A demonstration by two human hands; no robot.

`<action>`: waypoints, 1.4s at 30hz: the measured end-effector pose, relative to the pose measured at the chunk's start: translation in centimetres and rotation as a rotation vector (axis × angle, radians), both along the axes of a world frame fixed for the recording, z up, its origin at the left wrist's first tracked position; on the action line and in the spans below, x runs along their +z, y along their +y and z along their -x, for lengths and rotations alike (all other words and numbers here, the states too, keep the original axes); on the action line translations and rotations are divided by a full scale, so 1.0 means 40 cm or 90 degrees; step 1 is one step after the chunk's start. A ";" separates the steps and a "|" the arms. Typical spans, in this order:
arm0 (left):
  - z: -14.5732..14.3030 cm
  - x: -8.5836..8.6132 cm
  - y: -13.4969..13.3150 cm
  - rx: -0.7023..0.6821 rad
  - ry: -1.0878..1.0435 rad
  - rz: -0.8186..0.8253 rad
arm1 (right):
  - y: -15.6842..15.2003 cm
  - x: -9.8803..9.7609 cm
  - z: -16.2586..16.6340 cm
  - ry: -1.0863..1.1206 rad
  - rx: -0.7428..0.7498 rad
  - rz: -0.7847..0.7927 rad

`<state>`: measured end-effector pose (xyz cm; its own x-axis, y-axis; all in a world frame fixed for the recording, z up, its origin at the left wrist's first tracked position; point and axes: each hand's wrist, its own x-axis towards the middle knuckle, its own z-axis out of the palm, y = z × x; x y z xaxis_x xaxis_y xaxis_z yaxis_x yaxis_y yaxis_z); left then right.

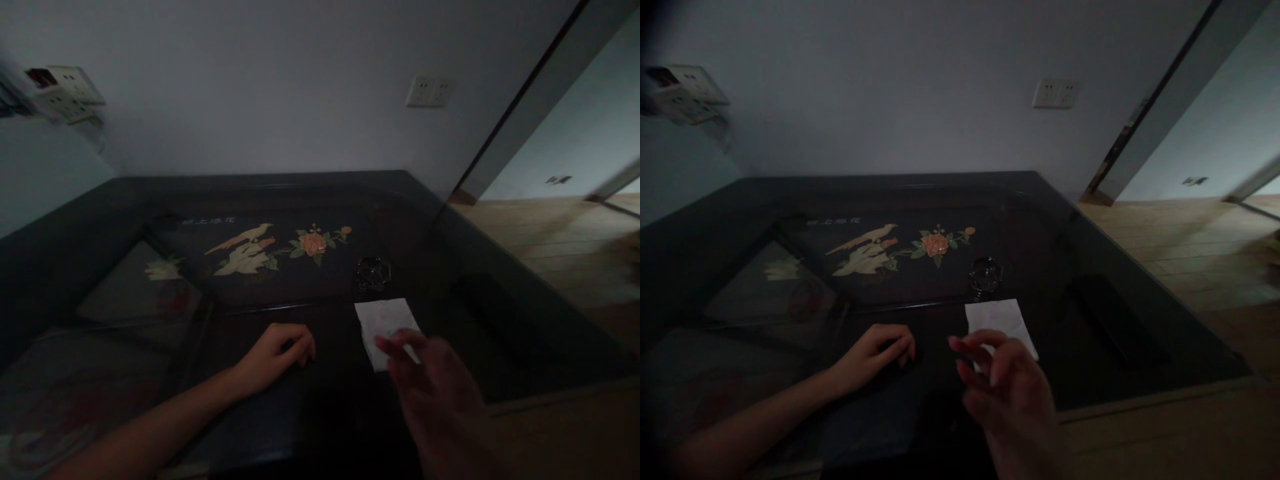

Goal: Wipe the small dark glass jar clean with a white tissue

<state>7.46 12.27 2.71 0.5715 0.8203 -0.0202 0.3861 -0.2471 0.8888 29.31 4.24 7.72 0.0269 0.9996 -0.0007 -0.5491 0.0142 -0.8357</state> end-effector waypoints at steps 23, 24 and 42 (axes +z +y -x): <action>0.006 -0.005 -0.005 -0.010 -0.004 -0.027 | 0.082 0.009 0.130 0.204 0.000 -0.026; 0.005 -0.004 -0.005 -0.008 -0.005 -0.027 | 0.084 0.005 0.132 0.199 -0.006 -0.026; 0.001 -0.004 -0.004 -0.009 -0.006 -0.001 | 0.083 -0.009 0.131 0.157 -0.045 0.054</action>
<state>7.43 12.11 2.56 0.5834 0.8121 -0.0134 0.3739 -0.2539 0.8920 24.07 7.56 7.34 0.0847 0.9914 -0.1000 -0.7364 -0.0053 -0.6765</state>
